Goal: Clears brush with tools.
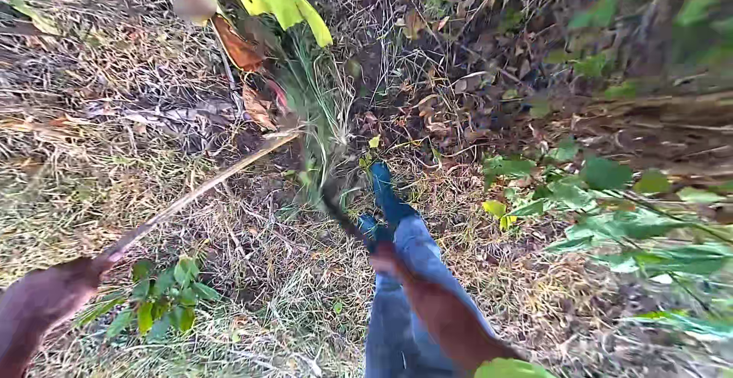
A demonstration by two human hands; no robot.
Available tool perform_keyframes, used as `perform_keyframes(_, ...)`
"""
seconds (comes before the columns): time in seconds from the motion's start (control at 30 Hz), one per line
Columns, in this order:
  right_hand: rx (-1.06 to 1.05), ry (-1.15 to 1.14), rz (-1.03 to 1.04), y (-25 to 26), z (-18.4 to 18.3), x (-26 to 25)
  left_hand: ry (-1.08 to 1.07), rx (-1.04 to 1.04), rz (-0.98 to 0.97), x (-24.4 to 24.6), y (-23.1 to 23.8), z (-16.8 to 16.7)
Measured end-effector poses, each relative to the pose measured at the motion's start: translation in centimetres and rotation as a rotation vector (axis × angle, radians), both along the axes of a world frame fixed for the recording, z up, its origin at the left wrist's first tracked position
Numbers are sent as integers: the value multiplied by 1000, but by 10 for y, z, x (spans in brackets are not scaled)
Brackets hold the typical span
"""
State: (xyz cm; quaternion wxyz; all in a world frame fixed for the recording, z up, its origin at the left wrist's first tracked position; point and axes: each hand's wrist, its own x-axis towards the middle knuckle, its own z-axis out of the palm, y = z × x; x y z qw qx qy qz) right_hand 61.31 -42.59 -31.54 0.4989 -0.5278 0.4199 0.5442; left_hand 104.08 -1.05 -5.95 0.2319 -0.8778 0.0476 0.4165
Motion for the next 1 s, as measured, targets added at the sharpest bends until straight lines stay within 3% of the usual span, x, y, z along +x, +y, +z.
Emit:
perform_keyframes(0.1,189,209,13,86,73,-37,-70,-38,92,-32,9,22)
perform_keyframes(0.2,162,217,-100,75,114,-45,-118,-67,253,-82,22,27)
perform_keyframes(0.37,0,125,-349,-81,154,12,-68,-257,476,-201,14,17)
perform_keyframes(0.43,-169,-22,-361,-155,175,35,-69,-431,491,-235,-14,-14)
perform_keyframes(0.5,-374,-179,-283,-218,197,54,-70,-554,508,-244,-74,-55)
perform_keyframes(0.6,-586,-327,-220,-292,217,84,22,-542,423,-193,-204,-98)
perform_keyframes(0.7,-709,-463,-303,-340,209,122,15,-607,235,-96,-342,-125)
perform_keyframes(0.8,-765,-567,-409,-361,189,181,-56,-644,104,12,-444,-158)
perform_keyframes(0.9,-776,-575,-440,-381,181,240,-57,-579,147,79,-452,-201)
perform_keyframes(1.0,-779,-702,-508,-428,170,319,-11,-446,320,91,-379,-220)
